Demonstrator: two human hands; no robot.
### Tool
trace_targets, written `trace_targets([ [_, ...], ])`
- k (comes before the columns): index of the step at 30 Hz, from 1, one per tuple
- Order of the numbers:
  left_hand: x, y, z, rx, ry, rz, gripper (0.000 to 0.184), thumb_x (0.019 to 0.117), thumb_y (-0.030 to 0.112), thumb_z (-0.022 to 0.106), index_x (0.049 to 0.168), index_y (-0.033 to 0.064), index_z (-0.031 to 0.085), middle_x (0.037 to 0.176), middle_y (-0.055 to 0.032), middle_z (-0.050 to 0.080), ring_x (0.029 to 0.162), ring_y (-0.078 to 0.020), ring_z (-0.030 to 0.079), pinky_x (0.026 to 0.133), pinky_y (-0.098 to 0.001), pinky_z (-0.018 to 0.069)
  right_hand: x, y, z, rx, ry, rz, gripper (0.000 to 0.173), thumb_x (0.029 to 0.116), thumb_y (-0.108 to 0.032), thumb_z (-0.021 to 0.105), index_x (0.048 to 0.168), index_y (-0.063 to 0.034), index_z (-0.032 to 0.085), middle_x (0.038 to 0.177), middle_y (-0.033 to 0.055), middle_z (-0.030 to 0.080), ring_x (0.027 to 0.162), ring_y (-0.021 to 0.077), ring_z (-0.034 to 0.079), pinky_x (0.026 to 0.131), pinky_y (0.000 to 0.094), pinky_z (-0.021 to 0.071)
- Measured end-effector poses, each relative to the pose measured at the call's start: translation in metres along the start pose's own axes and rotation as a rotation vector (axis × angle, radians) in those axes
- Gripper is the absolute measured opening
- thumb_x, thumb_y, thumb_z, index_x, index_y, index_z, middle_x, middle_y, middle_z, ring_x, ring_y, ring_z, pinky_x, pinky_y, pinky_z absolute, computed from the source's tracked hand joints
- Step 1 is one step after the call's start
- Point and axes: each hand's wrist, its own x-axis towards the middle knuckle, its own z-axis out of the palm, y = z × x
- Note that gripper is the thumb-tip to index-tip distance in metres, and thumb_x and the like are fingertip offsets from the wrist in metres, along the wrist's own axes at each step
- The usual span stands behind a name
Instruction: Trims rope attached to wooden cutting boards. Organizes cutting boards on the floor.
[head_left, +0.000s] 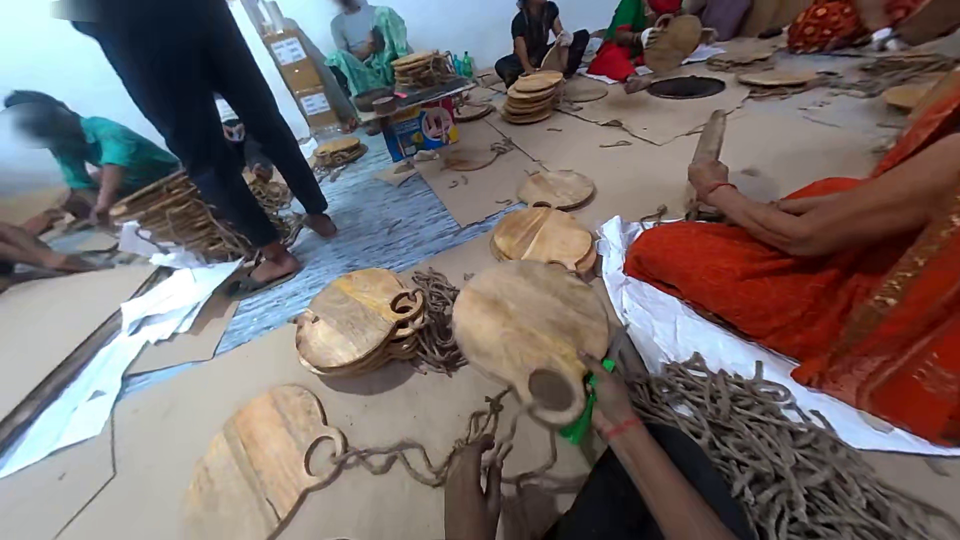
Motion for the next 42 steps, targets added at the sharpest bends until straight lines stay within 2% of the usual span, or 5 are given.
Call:
trace_targets([
  [11,0.020,-0.025,0.001,-0.055,-0.314,-0.412,0.042,0.1010,0.026,0.060,0.137,0.0042,0.061,0.125,-0.0142,0.069,0.118,-0.0276,0.066,0.106,-0.0469,0.0506,0.186,-0.079,0.093,-0.006,0.015,-0.154,0.048,0.1018,-0.015,0.055,0.146,-0.0074,0.039,0.110,0.0089,0.055,0.084,0.0155,0.056,0.072,0.0372,0.0523],
  [14,0.032,-0.019,-0.010,0.046,-0.417,-0.521,0.041,0.1050,0.027,0.054,0.140,0.0060,0.059,0.135,-0.0144,0.064,0.128,-0.0286,0.060,0.112,-0.0481,0.0450,0.154,-0.068,0.070,-0.081,-0.129,-0.200,0.048,0.1049,-0.016,0.053,0.150,-0.0102,0.038,0.127,0.0079,0.060,0.093,0.0134,0.064,0.076,0.0312,0.0560],
  [20,0.043,-0.016,-0.034,0.241,-0.545,-0.602,0.035,0.1039,0.024,0.058,0.136,0.0104,0.063,0.134,-0.0159,0.064,0.126,-0.0364,0.060,0.104,-0.0586,0.0488,0.022,0.041,-0.024,-0.246,-0.252,0.254,0.011,0.1028,-0.019,0.056,0.106,-0.0116,0.064,0.082,-0.0028,0.065,0.060,0.0030,0.056,0.051,0.0179,0.0446],
  [26,0.071,-0.054,-0.018,0.237,-0.411,-0.508,0.047,0.1005,0.027,0.065,0.143,0.0081,0.057,0.133,-0.0184,0.065,0.125,-0.0379,0.061,0.105,-0.0607,0.0479,-0.040,0.065,-0.023,-0.092,-0.214,0.408,0.016,0.1028,-0.015,0.058,0.111,-0.0012,0.059,0.087,0.0084,0.067,0.076,0.0160,0.067,0.074,0.0315,0.0590],
  [42,0.014,-0.007,0.008,0.329,-0.647,-0.125,0.038,0.1066,0.026,0.044,0.131,0.0020,0.062,0.132,-0.0194,0.063,0.126,-0.0354,0.060,0.108,-0.0567,0.0431,-0.077,0.099,-0.009,-0.103,-0.479,0.548,0.022,0.1067,-0.027,0.055,0.099,-0.0067,0.060,0.068,0.0004,0.055,0.048,0.0050,0.046,0.042,0.0176,0.0383],
])
